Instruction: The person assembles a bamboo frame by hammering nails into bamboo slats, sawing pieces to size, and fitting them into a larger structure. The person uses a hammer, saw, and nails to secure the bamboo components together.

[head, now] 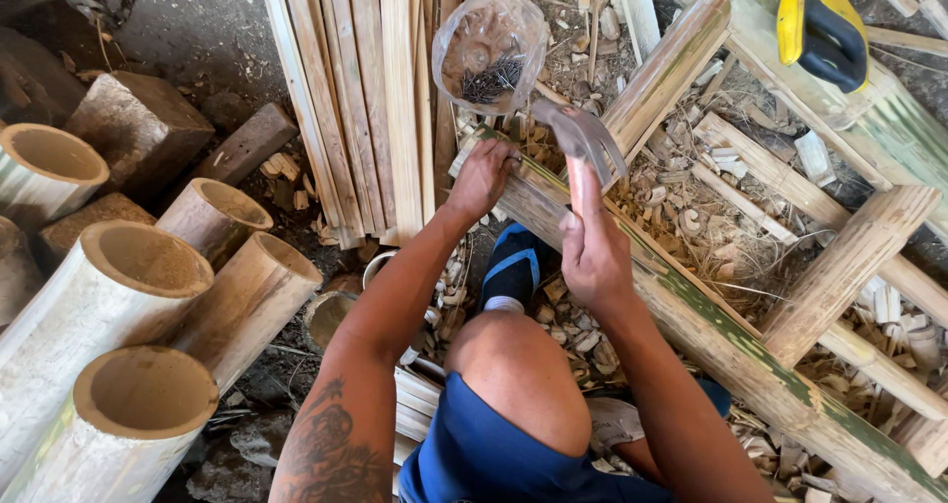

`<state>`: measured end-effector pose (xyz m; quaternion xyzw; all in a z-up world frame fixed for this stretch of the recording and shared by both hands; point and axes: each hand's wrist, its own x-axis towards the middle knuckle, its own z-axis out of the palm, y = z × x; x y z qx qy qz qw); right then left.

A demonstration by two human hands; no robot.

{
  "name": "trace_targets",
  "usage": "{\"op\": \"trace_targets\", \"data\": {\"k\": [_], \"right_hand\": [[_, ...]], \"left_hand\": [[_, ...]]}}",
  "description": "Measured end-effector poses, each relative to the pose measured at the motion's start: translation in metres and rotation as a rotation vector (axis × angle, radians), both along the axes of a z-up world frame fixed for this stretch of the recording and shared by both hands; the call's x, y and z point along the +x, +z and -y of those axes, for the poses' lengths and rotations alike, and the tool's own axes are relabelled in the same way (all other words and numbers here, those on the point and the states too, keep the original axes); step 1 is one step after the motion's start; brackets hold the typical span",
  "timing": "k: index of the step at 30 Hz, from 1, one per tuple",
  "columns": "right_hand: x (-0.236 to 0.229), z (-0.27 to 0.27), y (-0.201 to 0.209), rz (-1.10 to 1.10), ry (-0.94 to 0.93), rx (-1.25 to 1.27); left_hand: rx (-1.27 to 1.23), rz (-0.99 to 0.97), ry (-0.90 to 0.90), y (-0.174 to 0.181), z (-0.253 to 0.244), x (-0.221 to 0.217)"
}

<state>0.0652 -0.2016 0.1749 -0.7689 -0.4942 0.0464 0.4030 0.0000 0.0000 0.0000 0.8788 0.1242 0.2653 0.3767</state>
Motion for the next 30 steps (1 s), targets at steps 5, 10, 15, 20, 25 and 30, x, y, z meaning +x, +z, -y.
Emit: {"op": "trace_targets", "data": {"k": [5, 10, 15, 20, 25, 30], "right_hand": [[0.013, -0.009, -0.031, -0.328, -0.097, -0.631], [0.033, 0.022, -0.075, -0.152, -0.323, -0.7], [0.036, 0.046, -0.104, -0.085, -0.386, -0.734], [0.035, 0.036, -0.117, -0.144, -0.448, -0.629], [0.036, 0.035, -0.112, -0.248, -0.481, -0.691], [0.033, 0.035, -0.113, -0.153, -0.464, -0.635]], "left_hand": [[-0.043, -0.067, 0.009, 0.005, 0.0, -0.001], [-0.015, -0.152, -0.015, 0.029, -0.01, -0.003], [0.019, -0.33, -0.083, 0.051, -0.063, 0.004], [0.318, -0.764, 0.017, 0.032, -0.121, 0.089], [0.304, -1.122, 0.061, -0.027, -0.117, 0.144], [0.342, -1.142, 0.045, -0.048, -0.119, 0.14]]}}
